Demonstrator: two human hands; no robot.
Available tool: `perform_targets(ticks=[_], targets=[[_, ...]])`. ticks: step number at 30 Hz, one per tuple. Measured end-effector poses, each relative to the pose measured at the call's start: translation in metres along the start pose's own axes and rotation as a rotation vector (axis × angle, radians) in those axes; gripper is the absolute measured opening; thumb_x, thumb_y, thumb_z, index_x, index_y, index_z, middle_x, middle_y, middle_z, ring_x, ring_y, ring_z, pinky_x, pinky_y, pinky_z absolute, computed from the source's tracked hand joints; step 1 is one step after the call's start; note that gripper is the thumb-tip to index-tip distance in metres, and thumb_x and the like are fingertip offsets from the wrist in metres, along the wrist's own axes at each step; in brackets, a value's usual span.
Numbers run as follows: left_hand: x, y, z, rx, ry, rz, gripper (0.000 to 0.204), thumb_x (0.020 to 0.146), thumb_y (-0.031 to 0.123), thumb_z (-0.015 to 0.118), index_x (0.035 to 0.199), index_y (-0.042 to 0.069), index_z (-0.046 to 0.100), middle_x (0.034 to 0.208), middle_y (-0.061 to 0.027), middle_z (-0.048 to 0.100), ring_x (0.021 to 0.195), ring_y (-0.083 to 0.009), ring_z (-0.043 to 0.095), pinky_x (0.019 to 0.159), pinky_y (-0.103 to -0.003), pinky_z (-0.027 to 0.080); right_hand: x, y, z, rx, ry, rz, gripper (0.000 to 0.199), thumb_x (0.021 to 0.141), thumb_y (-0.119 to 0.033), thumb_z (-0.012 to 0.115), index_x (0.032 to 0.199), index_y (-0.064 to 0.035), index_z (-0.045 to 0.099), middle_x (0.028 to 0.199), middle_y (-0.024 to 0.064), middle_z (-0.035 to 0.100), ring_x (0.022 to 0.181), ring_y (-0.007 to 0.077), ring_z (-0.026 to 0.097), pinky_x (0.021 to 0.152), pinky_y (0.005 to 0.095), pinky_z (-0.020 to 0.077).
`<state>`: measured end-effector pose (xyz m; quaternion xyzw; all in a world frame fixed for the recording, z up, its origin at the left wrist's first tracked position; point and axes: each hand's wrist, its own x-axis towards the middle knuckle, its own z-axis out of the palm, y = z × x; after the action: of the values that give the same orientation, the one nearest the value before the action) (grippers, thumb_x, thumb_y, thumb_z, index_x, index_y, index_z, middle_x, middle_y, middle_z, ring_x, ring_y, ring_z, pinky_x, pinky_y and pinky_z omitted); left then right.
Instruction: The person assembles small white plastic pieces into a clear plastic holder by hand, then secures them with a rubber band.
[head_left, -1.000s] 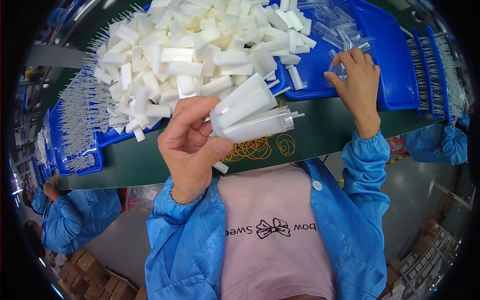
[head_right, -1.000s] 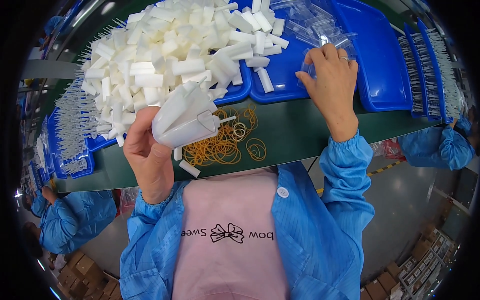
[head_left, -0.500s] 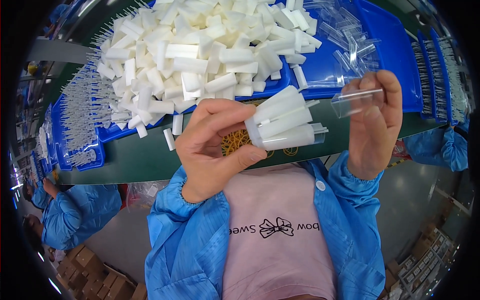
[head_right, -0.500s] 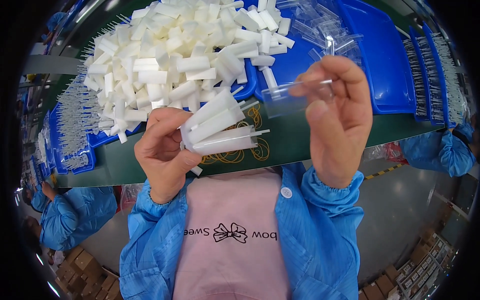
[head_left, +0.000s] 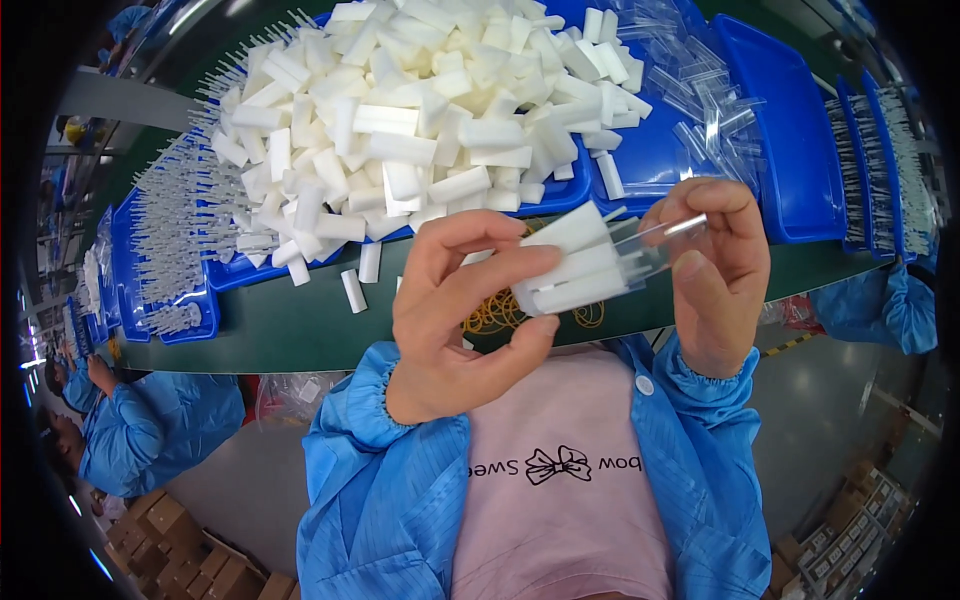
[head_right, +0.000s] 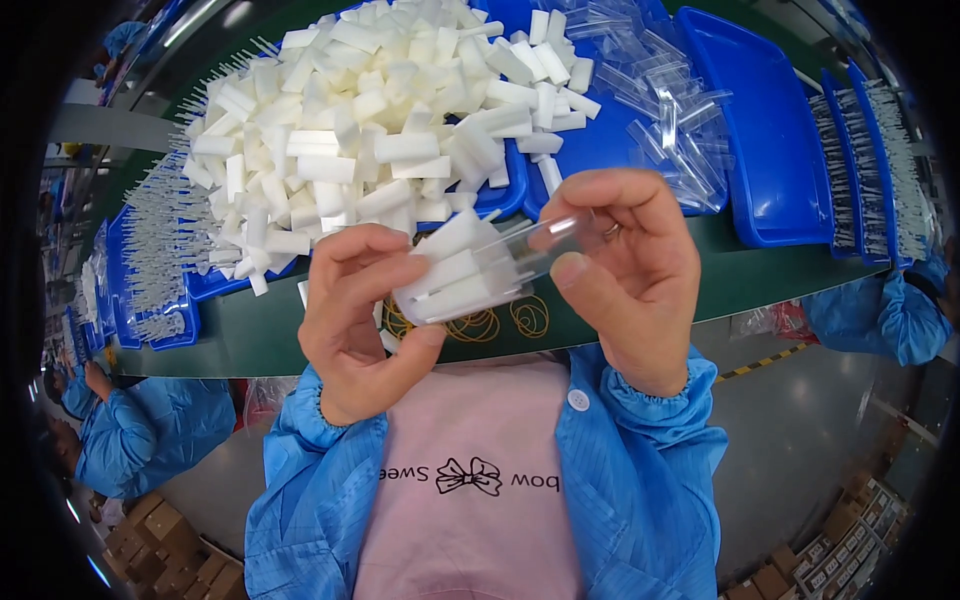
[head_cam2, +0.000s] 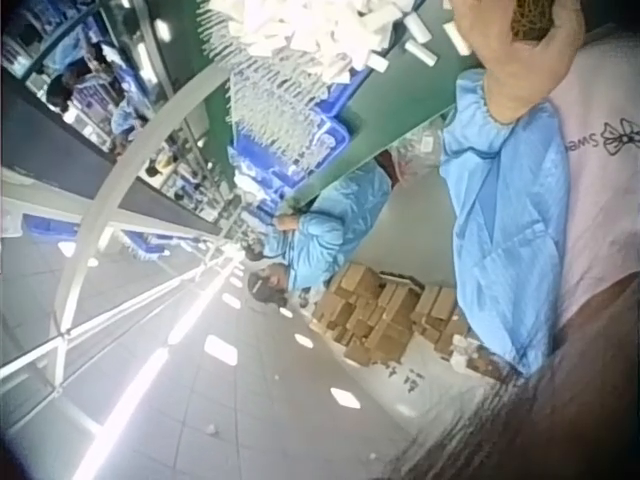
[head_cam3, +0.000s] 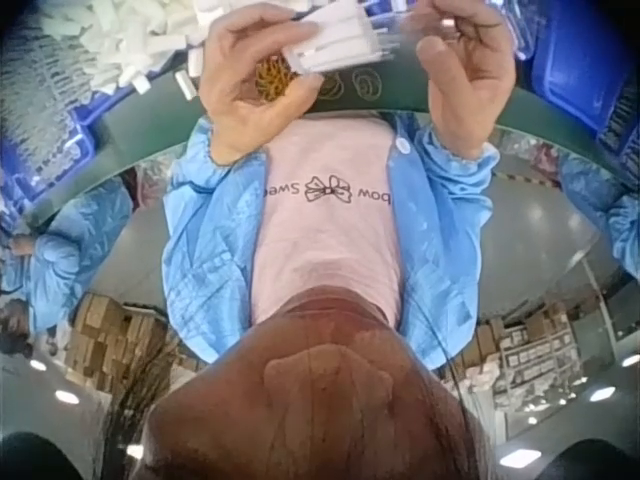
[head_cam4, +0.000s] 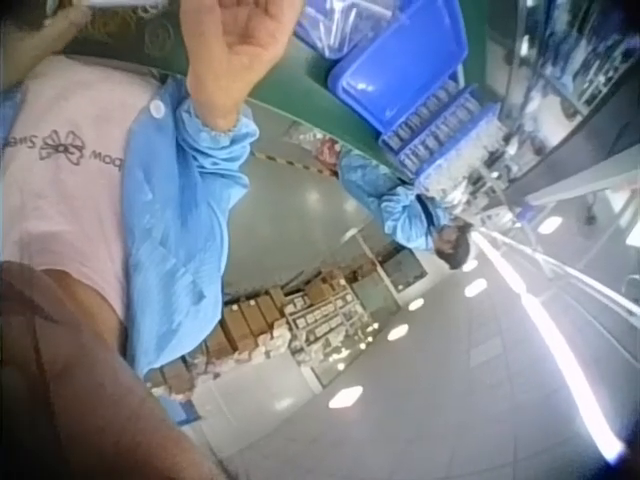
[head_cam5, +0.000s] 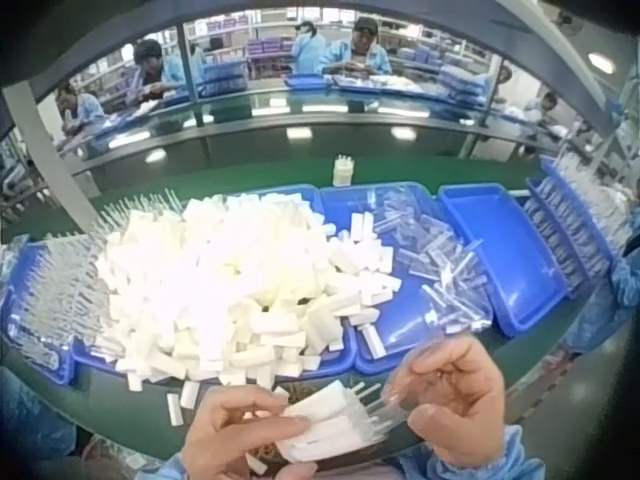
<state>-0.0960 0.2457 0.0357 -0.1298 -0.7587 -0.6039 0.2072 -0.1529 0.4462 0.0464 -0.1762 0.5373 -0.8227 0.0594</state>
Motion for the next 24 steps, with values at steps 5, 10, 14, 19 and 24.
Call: perform_targets(ticks=[5,10,14,19,24], targets=[[0.003,0.006,-0.002,-0.037,-0.055,0.009,0.041,0.059,0.006,0.081,0.098,0.001,0.068,0.106,-0.0154,0.052,0.087,-0.0202,0.057,0.072,-0.029,0.05,-0.003,-0.002,0.001,-0.036,-0.057,-0.05,0.038,0.074,0.004,0.061,0.11,0.0042,0.047,0.105,0.0137,0.052,0.095,0.0178,0.054,0.084,0.0297,0.0446],[0.006,0.004,-0.001,0.049,-0.029,0.053,0.034,0.059,0.002,0.079,0.092,0.001,0.07,0.102,-0.0142,0.055,0.078,-0.0182,0.057,0.063,-0.025,0.05,-0.003,0.001,-0.001,-0.045,-0.078,-0.049,0.039,0.072,0.005,0.062,0.109,0.005,0.049,0.105,0.0142,0.053,0.094,0.0184,0.054,0.083,0.0303,0.0451],[0.014,0.006,-0.003,0.099,-0.059,0.086,0.031,0.06,0.0,0.076,0.09,0.001,0.07,0.097,-0.0133,0.056,0.072,-0.0146,0.056,0.058,-0.023,0.049,0.001,-0.003,-0.002,-0.054,-0.107,-0.063,0.039,0.07,0.006,0.064,0.107,0.0056,0.05,0.103,0.0146,0.054,0.09,0.0182,0.055,0.082,0.0298,0.0454],[0.008,0.007,0.003,0.212,-0.049,0.067,0.03,0.057,0.004,0.074,0.086,0.0,0.07,0.097,-0.0158,0.056,0.083,-0.0197,0.057,0.062,-0.026,0.05,-0.003,-0.006,0.0,-0.292,-0.131,-0.141,0.035,0.071,0.005,0.066,0.103,0.0059,0.053,0.104,0.0148,0.056,0.09,0.0189,0.057,0.083,0.0304,0.0457],[0.008,0.004,0.003,0.197,0.017,0.152,0.03,0.06,0.0,0.076,0.089,0.002,0.07,0.096,-0.0119,0.057,0.069,-0.0149,0.057,0.058,-0.024,0.051,-0.009,0.001,0.0,-0.103,-0.084,-0.044,0.036,0.072,0.001,0.068,0.106,0.0059,0.056,0.107,0.0158,0.055,0.095,0.0203,0.056,0.083,0.0318,0.0455]])
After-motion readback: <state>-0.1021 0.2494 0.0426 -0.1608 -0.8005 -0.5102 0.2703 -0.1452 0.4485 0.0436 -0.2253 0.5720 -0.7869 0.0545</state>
